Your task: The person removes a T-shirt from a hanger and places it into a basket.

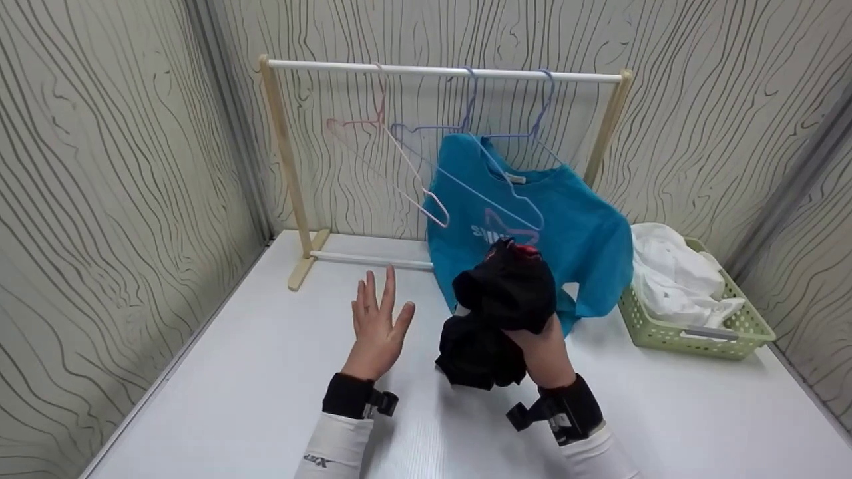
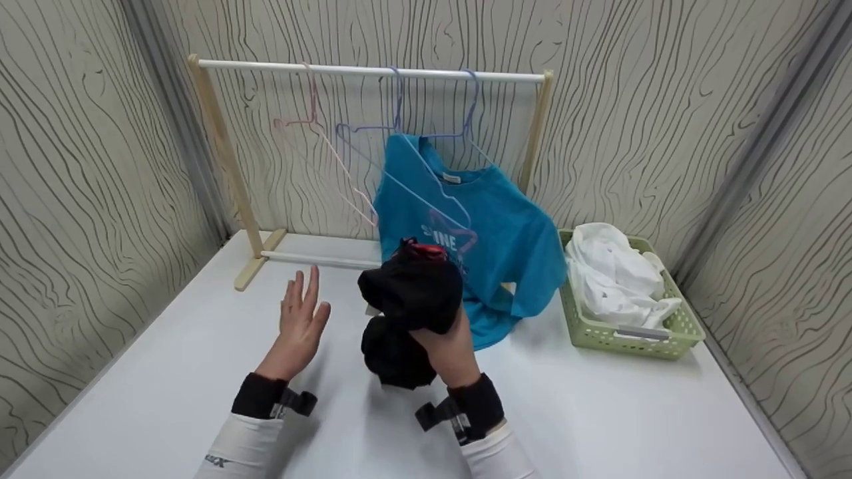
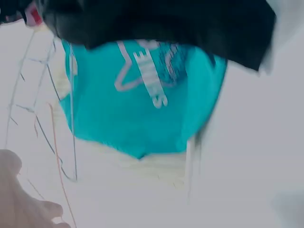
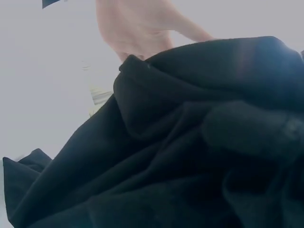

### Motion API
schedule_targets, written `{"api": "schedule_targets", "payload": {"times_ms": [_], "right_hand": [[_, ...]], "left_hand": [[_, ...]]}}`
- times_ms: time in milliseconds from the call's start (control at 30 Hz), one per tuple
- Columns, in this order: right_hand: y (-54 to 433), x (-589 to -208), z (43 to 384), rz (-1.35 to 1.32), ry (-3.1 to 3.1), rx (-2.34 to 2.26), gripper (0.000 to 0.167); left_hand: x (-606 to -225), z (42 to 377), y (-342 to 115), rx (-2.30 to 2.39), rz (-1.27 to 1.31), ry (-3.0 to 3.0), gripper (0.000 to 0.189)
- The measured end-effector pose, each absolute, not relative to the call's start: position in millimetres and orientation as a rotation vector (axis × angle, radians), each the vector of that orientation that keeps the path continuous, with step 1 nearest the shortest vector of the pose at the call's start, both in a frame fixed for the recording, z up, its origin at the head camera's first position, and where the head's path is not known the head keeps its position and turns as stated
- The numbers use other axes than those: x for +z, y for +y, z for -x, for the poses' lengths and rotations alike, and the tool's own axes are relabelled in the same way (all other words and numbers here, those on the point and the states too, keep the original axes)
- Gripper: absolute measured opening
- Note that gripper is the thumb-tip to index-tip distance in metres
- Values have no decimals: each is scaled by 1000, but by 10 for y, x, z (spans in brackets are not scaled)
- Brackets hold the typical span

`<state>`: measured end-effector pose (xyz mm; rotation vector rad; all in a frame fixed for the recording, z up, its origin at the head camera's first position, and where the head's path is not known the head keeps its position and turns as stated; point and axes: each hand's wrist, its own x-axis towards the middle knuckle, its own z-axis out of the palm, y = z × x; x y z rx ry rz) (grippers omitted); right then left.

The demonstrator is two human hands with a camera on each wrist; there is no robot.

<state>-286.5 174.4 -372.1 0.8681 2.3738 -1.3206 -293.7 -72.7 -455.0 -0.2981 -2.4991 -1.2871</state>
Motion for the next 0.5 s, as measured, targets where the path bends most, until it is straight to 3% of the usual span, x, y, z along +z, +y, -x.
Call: {"api": "schedule_targets", "payload": {"times_ms": [33, 300, 500], "right_hand": [[1755, -3689, 2856, -1007, 2247, -1209, 56], [1779, -3635, 3025, -1139, 2009, -1178, 35], [1754, -3577, 3040, -1166, 1944, -1146, 42]], "left_hand": [[-4572, 2951, -757, -1259, 268, -2519, 78], [-4744, 3016, -982, -925, 100, -2639, 99], [-4819, 3021, -1088, -802, 60, -2732, 118]]}}
